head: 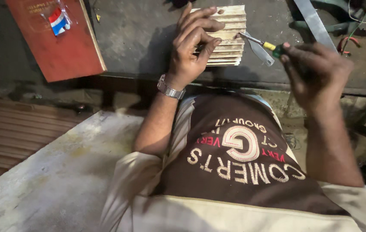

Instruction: The person uses a screwdriver to pry and scrape slots in a cylindrical metal component with radial fins, then flips it to scrape the inner surface. The person works at a cluttered workbench with various tools and parts visible.

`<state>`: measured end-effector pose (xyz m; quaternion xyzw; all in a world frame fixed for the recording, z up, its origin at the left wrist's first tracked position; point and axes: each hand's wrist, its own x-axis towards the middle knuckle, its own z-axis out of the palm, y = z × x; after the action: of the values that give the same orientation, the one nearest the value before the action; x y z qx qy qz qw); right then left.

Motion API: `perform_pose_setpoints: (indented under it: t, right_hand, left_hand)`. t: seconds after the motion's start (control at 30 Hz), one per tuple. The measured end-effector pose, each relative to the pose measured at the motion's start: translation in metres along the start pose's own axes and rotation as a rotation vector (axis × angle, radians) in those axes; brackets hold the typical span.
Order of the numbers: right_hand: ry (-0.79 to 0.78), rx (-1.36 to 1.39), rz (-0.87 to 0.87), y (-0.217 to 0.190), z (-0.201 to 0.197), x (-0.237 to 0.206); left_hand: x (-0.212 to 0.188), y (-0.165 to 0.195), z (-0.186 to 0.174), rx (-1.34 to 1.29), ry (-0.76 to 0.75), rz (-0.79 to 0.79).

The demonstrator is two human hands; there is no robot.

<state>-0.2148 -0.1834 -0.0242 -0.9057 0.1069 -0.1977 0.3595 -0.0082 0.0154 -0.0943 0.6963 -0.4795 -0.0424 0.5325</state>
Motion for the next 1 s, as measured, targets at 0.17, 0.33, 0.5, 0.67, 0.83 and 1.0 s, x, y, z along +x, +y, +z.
perform_pose_setpoints:
  t: [0.17,0.33,0.5,0.67,0.83,1.0]
  right_hand:
    - [-0.138,0.199,0.034,0.031,-0.008,0.01]
    - [-0.251,0.257,-0.043,0.06,-0.016,0.033]
    - [-0.295,0.208,-0.165,0.069,-0.022,0.046]
    - [-0.272,0.131,-0.104,0.06,-0.03,0.038]
    - [-0.101,0.42,0.159,0.044,-0.027,0.02]
    - [-0.089,0.605,0.432,0.022,-0.007,0.003]
  left_hand:
    - [-0.002,-0.006,0.002,-0.016,0.006,0.001]
    - [-0.003,-0.006,0.006,-0.015,0.058,0.02]
    - [-0.001,-0.003,0.013,-0.021,0.091,-0.005]
    - [-0.001,0.005,0.015,-0.024,0.101,-0.043]
    - [-0.001,0.014,0.011,-0.012,0.061,-0.08]
    - [0.004,0.014,-0.009,0.007,-0.085,-0.031]
